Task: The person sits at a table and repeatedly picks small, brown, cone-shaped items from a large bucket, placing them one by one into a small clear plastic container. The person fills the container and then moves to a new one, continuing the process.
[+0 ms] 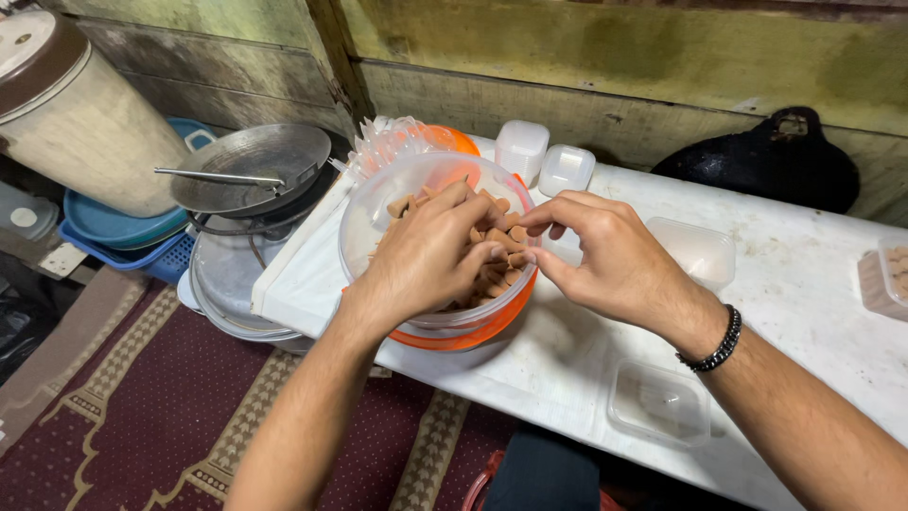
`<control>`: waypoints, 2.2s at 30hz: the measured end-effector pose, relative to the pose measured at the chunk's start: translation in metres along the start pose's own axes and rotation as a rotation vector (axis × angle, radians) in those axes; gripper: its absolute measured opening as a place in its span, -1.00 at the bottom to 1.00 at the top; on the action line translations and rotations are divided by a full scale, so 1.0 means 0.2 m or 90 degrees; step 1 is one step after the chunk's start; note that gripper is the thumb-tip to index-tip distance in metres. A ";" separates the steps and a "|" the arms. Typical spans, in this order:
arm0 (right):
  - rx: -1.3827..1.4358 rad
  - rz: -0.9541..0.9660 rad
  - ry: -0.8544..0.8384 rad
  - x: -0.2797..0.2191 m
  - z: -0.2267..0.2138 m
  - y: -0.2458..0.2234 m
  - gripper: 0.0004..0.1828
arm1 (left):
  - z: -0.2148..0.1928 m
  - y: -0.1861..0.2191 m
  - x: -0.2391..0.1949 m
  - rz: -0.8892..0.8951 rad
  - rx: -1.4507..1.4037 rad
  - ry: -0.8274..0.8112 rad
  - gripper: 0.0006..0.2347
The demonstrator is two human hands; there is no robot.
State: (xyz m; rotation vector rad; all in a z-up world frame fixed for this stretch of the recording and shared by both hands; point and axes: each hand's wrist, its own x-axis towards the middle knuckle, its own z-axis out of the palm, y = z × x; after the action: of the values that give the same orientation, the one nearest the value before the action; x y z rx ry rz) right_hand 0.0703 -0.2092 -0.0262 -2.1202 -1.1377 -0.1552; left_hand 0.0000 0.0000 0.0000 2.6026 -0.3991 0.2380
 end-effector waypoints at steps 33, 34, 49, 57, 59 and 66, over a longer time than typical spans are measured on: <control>-0.201 0.215 -0.192 -0.93 0.14 0.43 -0.89 | 1.22 0.14 -0.15 0.082 -0.261 -0.170 -0.06; -0.199 0.217 -0.191 -0.93 0.16 0.44 -0.89 | 1.23 0.14 -0.15 0.082 -0.260 -0.172 -0.06; -0.219 0.211 -0.259 -0.88 0.19 0.47 -0.82 | 1.25 0.13 -0.15 0.080 -0.250 -0.151 -0.09; -0.209 0.200 -0.272 -0.89 0.16 0.45 -0.88 | 1.23 0.15 -0.14 0.074 -0.259 -0.152 -0.08; -0.211 0.196 -0.272 -0.89 0.17 0.46 -0.89 | 1.23 0.15 -0.14 0.073 -0.258 -0.154 -0.08; -0.222 0.169 -0.266 -0.91 0.19 0.49 -0.90 | 1.22 0.15 -0.14 0.072 -0.261 -0.143 -0.08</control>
State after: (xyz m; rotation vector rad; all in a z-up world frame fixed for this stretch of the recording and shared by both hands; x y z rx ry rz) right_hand 0.0281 -0.3446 -0.1815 -2.6792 -1.1018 0.2406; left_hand -0.0135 -0.1399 -0.2039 2.2091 -0.6057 -0.0934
